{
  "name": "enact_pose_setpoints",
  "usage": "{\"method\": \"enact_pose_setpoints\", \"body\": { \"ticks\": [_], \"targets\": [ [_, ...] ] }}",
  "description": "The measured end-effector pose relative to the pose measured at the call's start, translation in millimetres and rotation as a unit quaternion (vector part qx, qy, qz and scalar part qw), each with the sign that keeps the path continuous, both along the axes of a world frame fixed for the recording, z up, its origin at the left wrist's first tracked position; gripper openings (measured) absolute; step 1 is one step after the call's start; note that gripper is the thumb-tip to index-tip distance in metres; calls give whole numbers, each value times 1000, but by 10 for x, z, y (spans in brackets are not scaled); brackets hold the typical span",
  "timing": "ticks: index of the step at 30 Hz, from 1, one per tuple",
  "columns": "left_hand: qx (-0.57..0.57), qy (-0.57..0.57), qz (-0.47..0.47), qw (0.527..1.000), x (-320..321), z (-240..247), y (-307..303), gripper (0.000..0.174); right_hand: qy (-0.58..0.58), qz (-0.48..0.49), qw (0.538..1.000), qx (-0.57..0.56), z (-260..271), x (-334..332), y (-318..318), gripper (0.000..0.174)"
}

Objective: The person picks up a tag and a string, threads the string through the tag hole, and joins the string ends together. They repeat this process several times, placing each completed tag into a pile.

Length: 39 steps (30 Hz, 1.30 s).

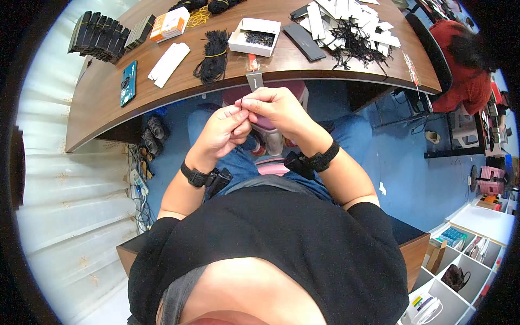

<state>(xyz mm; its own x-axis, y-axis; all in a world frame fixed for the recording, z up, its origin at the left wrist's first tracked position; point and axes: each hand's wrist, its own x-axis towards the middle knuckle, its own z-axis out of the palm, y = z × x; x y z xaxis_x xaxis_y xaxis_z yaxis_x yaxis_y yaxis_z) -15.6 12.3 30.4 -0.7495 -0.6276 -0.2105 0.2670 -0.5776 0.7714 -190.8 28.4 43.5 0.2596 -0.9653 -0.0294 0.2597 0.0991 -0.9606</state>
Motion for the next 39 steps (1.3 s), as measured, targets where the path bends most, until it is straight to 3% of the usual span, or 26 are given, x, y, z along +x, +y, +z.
{"method": "enact_pose_setpoints", "body": {
  "ticks": [4,6,10,12,13,15,18,19,23,26,29,32,35,38,39],
  "targets": [
    [-15,-11,22,1000,-31,-7,23,24,12,-40,999,31,0,24,1,15],
    [-52,-35,54,997,-51,-22,14,24,-44,-47,997,52,-41,45,-21,15],
    [-229,-94,135,959,-124,-96,-16,26,-75,-38,994,67,-31,56,-130,17],
    [-253,-109,151,949,-105,-96,-70,26,74,-32,997,-5,19,-28,-288,22],
    [-251,-114,163,947,-95,-52,-81,26,156,-79,982,-65,74,-80,-420,21],
    [-227,-110,155,955,-39,-24,-130,26,343,-157,911,-168,292,-205,-721,19],
    [-225,-102,162,955,-26,-8,-177,26,566,-191,736,-319,334,-439,-1256,17],
    [-226,-102,163,955,-27,-2,-186,26,632,-193,687,-304,308,-434,-1367,14],
    [-251,-108,161,948,-7,-1,-187,26,752,-128,596,-251,220,-319,-1537,11],
    [-219,-93,171,956,49,-13,-196,26,765,-147,581,-238,173,-291,-1590,11],
    [-214,-82,191,955,70,-4,-187,26,741,-185,596,-248,132,-309,-1553,9],
    [-192,-69,198,959,63,-10,-197,26,694,-236,598,-325,133,-351,-1484,10],
    [-182,-66,197,961,25,-10,-194,25,674,-207,624,-336,106,-386,-1506,12],
    [-180,-68,196,961,5,18,-172,25,613,-309,635,-354,157,-364,-1441,14],
    [-185,-67,197,960,8,23,-165,25,560,-332,665,-366,188,-350,-1394,11]
  ]
}}
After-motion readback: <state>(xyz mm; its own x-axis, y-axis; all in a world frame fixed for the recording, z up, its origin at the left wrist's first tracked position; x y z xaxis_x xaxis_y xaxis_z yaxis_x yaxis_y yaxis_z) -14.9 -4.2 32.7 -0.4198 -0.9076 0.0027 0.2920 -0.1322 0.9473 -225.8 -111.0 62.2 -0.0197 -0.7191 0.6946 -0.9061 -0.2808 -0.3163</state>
